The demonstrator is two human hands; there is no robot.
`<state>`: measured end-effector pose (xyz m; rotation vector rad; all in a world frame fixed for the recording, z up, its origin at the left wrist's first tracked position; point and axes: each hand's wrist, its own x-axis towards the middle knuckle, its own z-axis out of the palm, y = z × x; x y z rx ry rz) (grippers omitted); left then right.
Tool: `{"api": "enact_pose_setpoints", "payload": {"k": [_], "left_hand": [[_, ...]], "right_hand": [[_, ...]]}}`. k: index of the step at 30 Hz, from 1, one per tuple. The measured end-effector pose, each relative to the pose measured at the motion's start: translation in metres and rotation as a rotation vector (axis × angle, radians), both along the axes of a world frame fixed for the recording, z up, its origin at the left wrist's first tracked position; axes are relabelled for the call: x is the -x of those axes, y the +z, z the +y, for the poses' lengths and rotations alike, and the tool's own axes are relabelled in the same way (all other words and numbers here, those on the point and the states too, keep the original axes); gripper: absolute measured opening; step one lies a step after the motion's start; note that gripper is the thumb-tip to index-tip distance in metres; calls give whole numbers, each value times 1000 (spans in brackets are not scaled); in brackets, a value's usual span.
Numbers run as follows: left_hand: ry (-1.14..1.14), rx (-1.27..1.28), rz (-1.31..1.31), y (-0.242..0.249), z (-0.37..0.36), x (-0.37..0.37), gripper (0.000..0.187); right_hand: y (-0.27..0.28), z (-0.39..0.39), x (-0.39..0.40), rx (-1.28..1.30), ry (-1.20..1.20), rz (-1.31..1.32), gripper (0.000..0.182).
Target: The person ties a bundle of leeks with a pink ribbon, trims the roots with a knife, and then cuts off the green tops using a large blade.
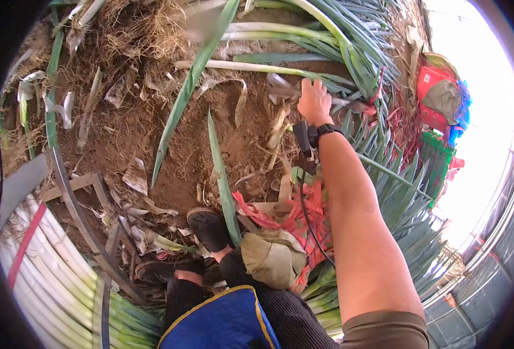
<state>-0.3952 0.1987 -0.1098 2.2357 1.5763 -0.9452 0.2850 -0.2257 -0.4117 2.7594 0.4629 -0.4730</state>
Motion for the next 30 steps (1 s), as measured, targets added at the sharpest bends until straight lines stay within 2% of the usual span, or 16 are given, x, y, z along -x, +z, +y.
{"api": "enact_pose_setpoints", "payload": {"k": [5,7,10,11,12,13,14,17,18,19,21,22,25,27,29,30], "left_hand": [[11,-6,-5,14,6,15,45],[23,-11,-8,25,7,26,45],[38,0,3,62,13,65,44],[47,-4,9,76,13,78,44],[52,-11,7,91,10,83,44],[60,-15,2,105,11,100,44],[59,-8,16,123,14,123,44],[65,-3,-19,154,10,165,44],[65,-1,-34,160,9,181,44],[70,-4,-46,164,7,195,44],[76,-5,-86,169,1,225,43],[75,-14,-116,168,-2,236,43],[75,-35,-198,151,-3,258,43],[56,-67,-238,134,-2,255,43],[-39,-168,-220,120,-8,256,42],[270,-188,-294,111,-10,243,44]], "right_hand": [[32,-9,-1,-119,114,-50,22],[64,-8,-4,-316,-19,85,21],[137,24,-4,-546,-43,94,25],[163,39,-2,-627,83,24,25],[169,32,-16,-780,61,103,27],[225,77,-1,-684,97,76,25],[250,94,-1,-883,60,231,22],[360,172,29,-1129,-35,549,24],[372,180,31,-1309,-27,675,36],[388,194,37,-1318,5,702,36],[423,223,51,-1575,-158,1160,57],[435,237,66,-1607,-277,1186,72],[459,267,105,-1636,-718,1519,64],[461,280,136,-1510,-971,1703,58],[474,294,179,-1324,-1065,1780,54],[478,296,199,-1202,-1022,1733,52]]}}
